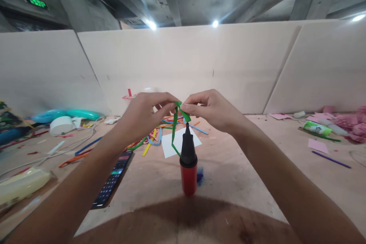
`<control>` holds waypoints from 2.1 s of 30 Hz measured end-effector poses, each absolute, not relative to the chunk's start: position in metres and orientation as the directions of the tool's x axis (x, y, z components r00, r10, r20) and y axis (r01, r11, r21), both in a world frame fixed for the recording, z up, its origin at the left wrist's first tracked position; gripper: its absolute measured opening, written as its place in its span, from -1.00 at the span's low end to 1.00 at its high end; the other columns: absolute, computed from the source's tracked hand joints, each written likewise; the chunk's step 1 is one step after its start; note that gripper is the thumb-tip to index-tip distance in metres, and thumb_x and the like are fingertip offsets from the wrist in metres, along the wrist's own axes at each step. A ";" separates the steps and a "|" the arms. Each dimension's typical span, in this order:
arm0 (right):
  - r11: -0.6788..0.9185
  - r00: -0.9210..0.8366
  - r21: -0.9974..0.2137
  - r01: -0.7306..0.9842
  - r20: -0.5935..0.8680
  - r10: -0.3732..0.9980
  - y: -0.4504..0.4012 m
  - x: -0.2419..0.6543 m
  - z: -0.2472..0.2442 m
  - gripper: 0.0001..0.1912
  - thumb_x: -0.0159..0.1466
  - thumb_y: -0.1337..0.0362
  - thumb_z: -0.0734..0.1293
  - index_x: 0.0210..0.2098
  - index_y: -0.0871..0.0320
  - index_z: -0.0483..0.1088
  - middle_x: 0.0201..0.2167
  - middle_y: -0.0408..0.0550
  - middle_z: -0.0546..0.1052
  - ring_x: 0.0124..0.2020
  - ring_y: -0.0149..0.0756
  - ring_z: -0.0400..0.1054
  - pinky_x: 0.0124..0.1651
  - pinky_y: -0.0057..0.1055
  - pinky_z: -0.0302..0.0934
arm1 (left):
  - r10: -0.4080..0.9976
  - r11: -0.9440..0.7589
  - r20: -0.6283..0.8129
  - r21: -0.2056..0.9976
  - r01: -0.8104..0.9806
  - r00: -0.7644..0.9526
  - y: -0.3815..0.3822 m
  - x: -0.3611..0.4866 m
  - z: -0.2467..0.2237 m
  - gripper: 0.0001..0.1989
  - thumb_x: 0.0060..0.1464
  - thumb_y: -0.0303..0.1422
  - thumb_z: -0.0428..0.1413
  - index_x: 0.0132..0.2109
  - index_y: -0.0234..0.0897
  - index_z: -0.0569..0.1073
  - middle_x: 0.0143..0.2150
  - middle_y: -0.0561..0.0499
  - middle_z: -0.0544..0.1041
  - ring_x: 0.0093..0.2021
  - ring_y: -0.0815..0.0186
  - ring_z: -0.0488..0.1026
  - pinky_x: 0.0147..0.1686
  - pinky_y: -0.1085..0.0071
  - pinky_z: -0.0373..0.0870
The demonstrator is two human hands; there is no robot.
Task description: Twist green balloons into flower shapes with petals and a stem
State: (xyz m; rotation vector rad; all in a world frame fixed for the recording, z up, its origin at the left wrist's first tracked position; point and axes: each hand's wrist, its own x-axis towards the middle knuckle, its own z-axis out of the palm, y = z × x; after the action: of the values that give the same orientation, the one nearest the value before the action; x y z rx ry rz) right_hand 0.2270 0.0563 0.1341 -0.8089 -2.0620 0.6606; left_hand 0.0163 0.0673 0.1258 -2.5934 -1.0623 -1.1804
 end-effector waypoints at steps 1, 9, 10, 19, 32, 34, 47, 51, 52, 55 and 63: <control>0.649 -0.455 -0.701 0.297 0.494 0.741 0.058 0.227 0.132 -0.71 0.26 0.07 0.39 -0.49 0.10 0.50 -0.49 -0.16 0.42 -0.39 -0.33 0.22 -0.29 -0.32 0.08 | 0.573 -0.750 0.687 0.219 0.624 0.447 0.067 0.017 0.125 -0.79 0.26 -0.39 0.05 -0.05 -0.15 0.55 -0.29 0.08 0.63 -0.36 0.36 0.47 -0.34 0.43 0.27; 0.638 -0.259 -0.752 0.168 0.591 0.764 0.067 0.221 0.121 -0.72 0.19 0.07 0.47 -0.50 0.12 0.49 -0.52 -0.19 0.39 -0.42 -0.37 0.22 -0.29 -0.35 0.14 | 0.563 -0.751 0.767 0.321 0.577 0.308 0.052 0.034 0.113 -0.65 0.24 -0.34 0.00 -0.53 -0.28 0.33 -0.61 0.12 0.26 -0.55 0.43 0.15 -0.49 0.41 0.04; 0.637 -0.244 -0.756 0.149 0.596 0.765 0.068 0.220 0.120 -0.71 0.18 0.07 0.48 -0.52 0.12 0.47 -0.53 -0.19 0.38 -0.42 -0.38 0.21 -0.29 -0.36 0.14 | 0.619 -0.756 0.706 0.420 0.502 0.342 0.051 0.035 0.112 -0.64 0.24 -0.33 0.00 -0.54 -0.28 0.34 -0.62 0.13 0.24 -0.56 0.44 0.14 -0.51 0.41 0.04; 0.614 -0.184 -0.790 0.013 0.601 0.778 0.068 0.211 0.115 -0.63 0.10 0.03 0.54 -0.57 0.11 0.39 -0.57 -0.21 0.37 -0.46 -0.40 0.21 -0.34 -0.37 0.17 | 0.730 -0.650 0.586 0.755 0.090 0.351 0.058 0.044 0.109 -0.86 0.11 -0.33 0.16 -0.35 -0.31 0.53 -0.51 0.10 0.39 -0.52 0.47 0.19 -0.53 0.48 0.12; 0.641 -0.200 -0.756 0.131 0.613 0.764 0.059 0.216 0.121 -0.64 0.20 0.10 0.49 -0.59 0.16 0.41 -0.63 -0.19 0.41 -0.53 -0.43 0.23 -0.41 -0.40 0.13 | 0.798 -0.463 0.428 0.886 -0.025 0.424 0.057 0.044 0.110 -0.69 0.14 -0.25 0.18 -0.50 -0.33 0.49 -0.62 0.13 0.21 -0.62 0.53 0.05 -0.60 0.46 -0.12; 0.654 -0.197 -0.739 0.160 0.626 0.755 0.057 0.217 0.123 -0.65 0.19 0.11 0.49 -0.59 0.17 0.43 -0.64 -0.20 0.40 -0.54 -0.43 0.23 -0.43 -0.41 0.13 | 0.806 -0.433 0.411 0.900 -0.048 0.426 0.057 0.044 0.110 -0.74 0.08 -0.21 0.24 -0.41 -0.34 0.57 -0.63 0.17 0.12 -0.60 0.52 -0.01 -0.58 0.46 -0.15; 0.673 -0.302 -0.707 0.217 0.608 0.735 0.052 0.222 0.130 -0.62 0.19 0.03 0.48 -0.59 0.16 0.45 -0.63 -0.19 0.38 -0.54 -0.42 0.23 -0.43 -0.39 0.13 | 0.784 -0.393 0.385 0.915 -0.091 0.487 0.065 0.042 0.105 -0.73 0.01 -0.20 0.30 -0.46 -0.34 0.56 -0.65 0.22 0.04 -0.62 0.55 -0.10 -0.59 0.44 -0.20; 0.681 -0.322 -0.699 0.219 0.607 0.727 0.050 0.223 0.131 -0.61 0.19 0.03 0.48 -0.60 0.15 0.45 -0.64 -0.20 0.36 -0.53 -0.42 0.22 -0.43 -0.39 0.10 | 0.769 -0.435 0.399 0.899 -0.049 0.500 0.065 0.038 0.106 -0.73 0.05 -0.21 0.29 -0.46 -0.34 0.56 -0.65 0.21 0.08 -0.61 0.54 -0.07 -0.59 0.44 -0.16; 0.683 -0.335 -0.696 0.221 0.604 0.724 0.050 0.224 0.131 -0.61 0.19 0.03 0.48 -0.59 0.16 0.46 -0.64 -0.20 0.36 -0.53 -0.42 0.22 -0.43 -0.40 0.10 | 0.760 -0.453 0.409 0.890 -0.039 0.506 0.065 0.038 0.106 -0.72 0.05 -0.21 0.29 -0.46 -0.34 0.56 -0.66 0.21 0.08 -0.61 0.54 -0.06 -0.59 0.44 -0.16; 0.686 -0.377 -0.690 0.234 0.586 0.718 0.048 0.225 0.132 -0.63 0.19 0.02 0.48 -0.57 0.16 0.48 -0.62 -0.18 0.39 -0.52 -0.41 0.24 -0.42 -0.39 0.10 | 0.735 -0.512 0.435 0.859 0.006 0.520 0.066 0.035 0.107 -0.69 0.05 -0.19 0.29 -0.50 -0.34 0.55 -0.66 0.21 0.08 -0.60 0.53 -0.05 -0.58 0.44 -0.13; 0.683 -0.388 -0.684 0.256 0.574 0.721 0.047 0.225 0.133 -0.63 0.19 0.03 0.48 -0.59 0.15 0.47 -0.62 -0.20 0.38 -0.53 -0.42 0.25 -0.43 -0.40 0.09 | 0.705 -0.574 0.447 0.816 0.071 0.550 0.067 0.031 0.110 -0.66 0.10 -0.17 0.25 -0.50 -0.34 0.52 -0.63 0.20 0.05 -0.57 0.50 -0.07 -0.56 0.42 -0.15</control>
State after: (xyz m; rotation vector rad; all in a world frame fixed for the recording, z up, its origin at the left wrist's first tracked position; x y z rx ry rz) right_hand 0.2249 0.0469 0.1328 -0.7575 -1.9548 0.6221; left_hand 0.0310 0.0666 0.1098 -3.3810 -1.0539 -1.7373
